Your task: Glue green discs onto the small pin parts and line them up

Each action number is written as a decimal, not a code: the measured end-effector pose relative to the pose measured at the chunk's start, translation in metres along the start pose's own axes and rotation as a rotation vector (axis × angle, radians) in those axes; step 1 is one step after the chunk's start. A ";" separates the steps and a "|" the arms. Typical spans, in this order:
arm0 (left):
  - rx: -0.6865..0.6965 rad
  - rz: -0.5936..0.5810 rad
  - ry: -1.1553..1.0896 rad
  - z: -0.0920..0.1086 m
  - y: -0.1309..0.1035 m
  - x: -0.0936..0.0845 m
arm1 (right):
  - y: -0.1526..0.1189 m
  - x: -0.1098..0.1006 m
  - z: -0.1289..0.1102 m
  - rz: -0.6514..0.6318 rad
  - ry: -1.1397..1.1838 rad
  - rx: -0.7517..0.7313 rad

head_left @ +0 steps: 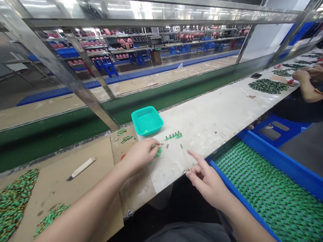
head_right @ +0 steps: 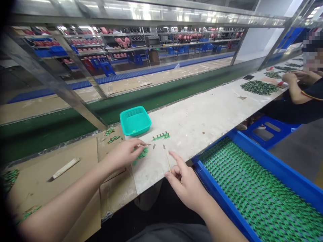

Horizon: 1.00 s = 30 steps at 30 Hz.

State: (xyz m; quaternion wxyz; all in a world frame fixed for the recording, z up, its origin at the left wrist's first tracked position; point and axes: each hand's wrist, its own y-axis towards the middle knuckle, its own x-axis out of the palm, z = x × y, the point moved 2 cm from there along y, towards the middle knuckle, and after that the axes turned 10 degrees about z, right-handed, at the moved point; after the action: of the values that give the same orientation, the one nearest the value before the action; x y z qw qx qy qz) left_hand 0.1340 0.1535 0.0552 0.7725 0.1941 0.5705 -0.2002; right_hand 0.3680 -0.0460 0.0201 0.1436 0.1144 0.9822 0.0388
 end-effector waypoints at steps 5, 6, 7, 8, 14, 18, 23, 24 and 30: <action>-0.145 0.047 0.025 -0.030 -0.007 -0.036 | 0.011 -0.006 -0.005 -0.063 0.302 0.158; -0.150 0.025 0.031 -0.033 -0.009 -0.037 | 0.015 -0.007 -0.007 -0.067 0.363 0.181; -0.145 -0.004 0.038 -0.035 -0.012 -0.036 | 0.019 -0.008 -0.009 -0.060 0.402 0.188; -0.135 -0.033 0.049 -0.035 -0.015 -0.032 | 0.023 -0.009 -0.012 -0.047 0.409 0.178; -0.099 -0.065 0.135 -0.029 -0.010 0.004 | 0.042 0.006 -0.020 0.111 0.222 -0.032; -0.093 -0.073 0.144 -0.029 -0.006 0.010 | 0.043 0.024 -0.018 0.040 0.057 -0.180; -0.054 -0.034 0.130 -0.027 -0.029 0.004 | 0.034 0.028 -0.013 0.032 -0.063 -0.265; -0.051 -0.019 0.121 -0.026 -0.035 0.004 | 0.033 0.029 -0.011 0.037 -0.078 -0.276; -0.030 0.064 0.043 -0.015 -0.045 0.014 | 0.044 0.054 0.008 0.084 -0.203 -0.351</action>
State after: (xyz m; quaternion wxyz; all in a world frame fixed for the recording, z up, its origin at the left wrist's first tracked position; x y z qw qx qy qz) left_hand 0.1012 0.1220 0.0348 0.7688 0.2051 0.5836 -0.1624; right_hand 0.3293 0.0099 0.0029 0.2579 0.1321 0.9352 0.2034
